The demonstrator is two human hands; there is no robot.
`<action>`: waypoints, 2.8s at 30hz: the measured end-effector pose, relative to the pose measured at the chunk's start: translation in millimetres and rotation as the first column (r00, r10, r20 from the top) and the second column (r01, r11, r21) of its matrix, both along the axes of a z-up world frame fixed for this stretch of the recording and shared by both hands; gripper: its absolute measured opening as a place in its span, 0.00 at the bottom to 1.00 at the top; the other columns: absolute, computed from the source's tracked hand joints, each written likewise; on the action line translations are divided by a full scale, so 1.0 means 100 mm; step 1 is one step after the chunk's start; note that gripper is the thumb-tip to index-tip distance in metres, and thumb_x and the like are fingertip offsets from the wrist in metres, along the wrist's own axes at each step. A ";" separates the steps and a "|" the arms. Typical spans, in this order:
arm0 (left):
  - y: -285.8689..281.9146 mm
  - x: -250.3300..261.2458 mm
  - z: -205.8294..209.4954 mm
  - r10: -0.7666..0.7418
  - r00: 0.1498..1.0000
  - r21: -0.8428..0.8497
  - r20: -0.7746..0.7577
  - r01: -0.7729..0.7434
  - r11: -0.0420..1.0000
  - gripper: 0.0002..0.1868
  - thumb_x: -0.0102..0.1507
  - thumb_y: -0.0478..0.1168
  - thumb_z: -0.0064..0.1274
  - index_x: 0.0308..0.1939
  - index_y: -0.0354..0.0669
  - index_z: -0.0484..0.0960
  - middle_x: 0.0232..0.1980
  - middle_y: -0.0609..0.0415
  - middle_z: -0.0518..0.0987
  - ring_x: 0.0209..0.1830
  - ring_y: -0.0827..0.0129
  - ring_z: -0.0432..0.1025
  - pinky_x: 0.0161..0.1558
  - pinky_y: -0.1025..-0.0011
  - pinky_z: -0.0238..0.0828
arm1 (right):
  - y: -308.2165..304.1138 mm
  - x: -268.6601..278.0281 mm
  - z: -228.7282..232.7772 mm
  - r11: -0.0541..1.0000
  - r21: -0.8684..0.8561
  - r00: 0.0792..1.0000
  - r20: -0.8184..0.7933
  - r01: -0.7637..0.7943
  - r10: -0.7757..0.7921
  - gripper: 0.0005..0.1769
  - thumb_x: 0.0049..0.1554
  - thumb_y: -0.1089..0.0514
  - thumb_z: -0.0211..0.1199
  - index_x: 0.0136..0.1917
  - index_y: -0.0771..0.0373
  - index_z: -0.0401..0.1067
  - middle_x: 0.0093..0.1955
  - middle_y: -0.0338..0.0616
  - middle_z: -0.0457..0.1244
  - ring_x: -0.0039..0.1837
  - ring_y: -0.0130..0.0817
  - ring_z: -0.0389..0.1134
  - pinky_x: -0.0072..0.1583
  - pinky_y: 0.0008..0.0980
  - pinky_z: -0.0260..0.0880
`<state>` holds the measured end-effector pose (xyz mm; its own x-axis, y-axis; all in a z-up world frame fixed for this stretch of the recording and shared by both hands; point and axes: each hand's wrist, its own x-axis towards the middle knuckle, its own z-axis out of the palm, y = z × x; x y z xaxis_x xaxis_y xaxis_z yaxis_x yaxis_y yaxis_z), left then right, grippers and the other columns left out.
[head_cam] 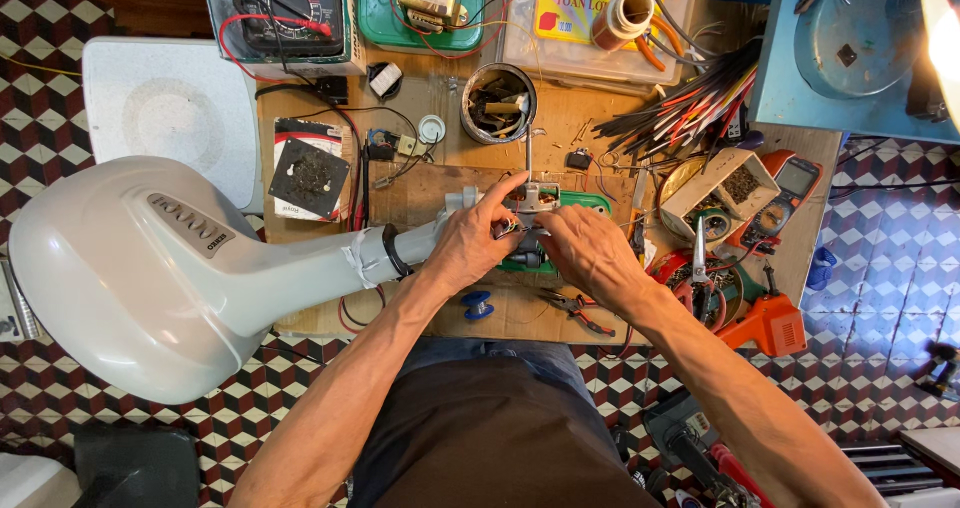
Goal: The person manipulates wires on a small electrical component, twisting and arranging them by hand. They then use an orange heat gun to apply heat to the component while holding it steady.
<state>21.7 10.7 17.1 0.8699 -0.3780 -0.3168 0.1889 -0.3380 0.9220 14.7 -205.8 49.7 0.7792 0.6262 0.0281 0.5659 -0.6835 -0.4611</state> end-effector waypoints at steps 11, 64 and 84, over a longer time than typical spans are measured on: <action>0.00 -0.01 0.03 -0.015 1.000 0.023 0.027 0.014 1.000 0.41 0.60 0.34 0.60 0.76 0.59 0.62 0.43 0.52 0.87 0.45 0.60 0.81 0.46 0.61 0.77 | 0.00 0.09 -0.03 0.971 -0.093 0.820 -0.522 0.221 -0.237 0.07 0.62 0.58 0.57 0.50 0.64 0.69 0.37 0.43 0.65 0.38 0.37 0.67 0.43 0.37 0.68; -0.02 -0.04 0.02 -0.005 1.000 -0.003 0.020 0.005 1.000 0.30 0.63 0.36 0.57 0.68 0.58 0.67 0.46 0.51 0.86 0.44 0.59 0.82 0.42 0.62 0.80 | 0.02 -0.01 0.03 0.993 0.041 0.970 -0.222 0.108 -0.096 0.08 0.62 0.61 0.61 0.52 0.67 0.69 0.44 0.45 0.66 0.44 0.37 0.68 0.47 0.34 0.70; 0.11 -0.16 0.17 0.122 0.992 0.073 -0.009 -0.122 0.990 0.20 0.64 0.35 0.60 0.60 0.46 0.80 0.47 0.50 0.78 0.32 0.69 0.73 0.32 0.72 0.73 | 0.66 -0.42 -0.28 0.088 0.228 0.244 -0.925 0.970 -0.292 0.13 0.61 0.58 0.65 0.55 0.69 0.76 0.43 0.38 0.68 0.41 0.22 0.66 0.42 0.23 0.67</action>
